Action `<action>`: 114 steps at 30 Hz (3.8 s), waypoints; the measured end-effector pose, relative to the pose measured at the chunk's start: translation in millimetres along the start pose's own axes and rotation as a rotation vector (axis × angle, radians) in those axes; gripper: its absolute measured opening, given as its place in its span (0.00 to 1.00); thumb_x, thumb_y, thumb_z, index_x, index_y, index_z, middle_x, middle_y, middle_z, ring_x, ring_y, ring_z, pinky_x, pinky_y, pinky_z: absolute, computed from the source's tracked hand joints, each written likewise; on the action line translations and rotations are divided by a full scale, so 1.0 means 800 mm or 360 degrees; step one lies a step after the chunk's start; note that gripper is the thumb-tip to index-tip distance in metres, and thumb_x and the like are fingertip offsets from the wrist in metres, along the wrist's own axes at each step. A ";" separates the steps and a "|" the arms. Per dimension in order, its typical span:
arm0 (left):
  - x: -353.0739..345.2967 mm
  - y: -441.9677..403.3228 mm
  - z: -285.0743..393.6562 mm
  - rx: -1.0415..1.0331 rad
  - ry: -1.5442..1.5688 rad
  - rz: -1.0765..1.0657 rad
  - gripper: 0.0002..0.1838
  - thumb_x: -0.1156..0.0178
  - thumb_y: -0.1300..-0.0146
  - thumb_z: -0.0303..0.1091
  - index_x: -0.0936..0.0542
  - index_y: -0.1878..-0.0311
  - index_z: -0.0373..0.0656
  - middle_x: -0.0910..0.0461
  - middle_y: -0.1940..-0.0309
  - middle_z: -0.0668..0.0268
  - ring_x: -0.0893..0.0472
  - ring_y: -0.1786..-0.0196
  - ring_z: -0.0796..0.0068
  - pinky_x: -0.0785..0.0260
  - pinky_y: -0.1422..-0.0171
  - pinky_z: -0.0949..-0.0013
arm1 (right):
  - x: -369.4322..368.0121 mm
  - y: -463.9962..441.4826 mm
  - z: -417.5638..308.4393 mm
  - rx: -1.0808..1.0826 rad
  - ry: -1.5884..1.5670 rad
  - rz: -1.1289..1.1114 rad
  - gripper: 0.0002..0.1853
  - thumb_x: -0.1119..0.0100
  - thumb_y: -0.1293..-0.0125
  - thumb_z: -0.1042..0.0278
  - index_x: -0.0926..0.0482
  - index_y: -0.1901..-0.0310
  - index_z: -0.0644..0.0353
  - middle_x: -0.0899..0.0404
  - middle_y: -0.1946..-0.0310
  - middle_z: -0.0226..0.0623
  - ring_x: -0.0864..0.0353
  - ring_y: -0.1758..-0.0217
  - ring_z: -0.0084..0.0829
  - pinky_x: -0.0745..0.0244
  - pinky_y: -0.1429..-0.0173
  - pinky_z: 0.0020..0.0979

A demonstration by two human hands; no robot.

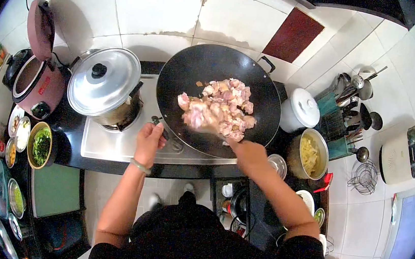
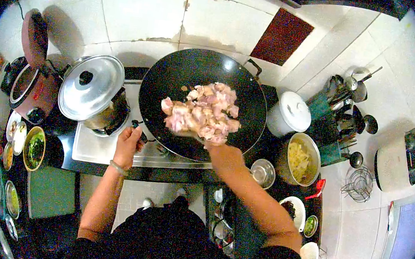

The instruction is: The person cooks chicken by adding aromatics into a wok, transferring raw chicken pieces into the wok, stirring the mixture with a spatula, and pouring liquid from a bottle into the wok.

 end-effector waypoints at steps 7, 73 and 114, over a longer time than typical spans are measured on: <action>0.015 0.009 0.008 0.0078 -0.0077 -0.0001 0.11 0.46 0.38 0.38 0.30 0.70 0.40 0.29 0.82 0.69 0.31 0.80 0.82 0.39 0.77 0.78 | 0.017 -0.059 0.060 -0.0342 -0.0083 0.0301 0.18 0.49 0.46 0.73 0.23 0.52 0.43 0.21 0.68 0.45 0.21 0.67 0.44 0.26 0.63 0.41; -0.002 0.017 0.004 -0.0013 -0.0211 0.0164 0.11 0.44 0.40 0.33 0.31 0.76 0.41 0.33 0.85 0.73 0.35 0.83 0.85 0.44 0.80 0.79 | -0.102 -0.156 0.123 -0.0489 -0.1605 -0.0549 0.08 0.46 0.41 0.66 0.24 0.74 0.59 0.36 0.88 0.29 0.35 0.87 0.22 0.40 0.87 0.28; -0.006 0.017 0.003 0.0069 -0.0060 0.0093 0.10 0.44 0.39 0.33 0.33 0.73 0.43 0.31 0.83 0.72 0.33 0.82 0.85 0.42 0.79 0.80 | 0.049 -0.075 0.178 -0.0245 0.0134 0.0060 0.13 0.46 0.49 0.67 0.20 0.60 0.48 0.20 0.71 0.42 0.20 0.66 0.43 0.24 0.64 0.41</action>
Point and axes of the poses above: each hand's wrist, its own y-axis away from the middle knuckle, its own x-axis out of the back of the hand, z = x × y, the point moved 8 cm from there along -y, towards the middle knuckle
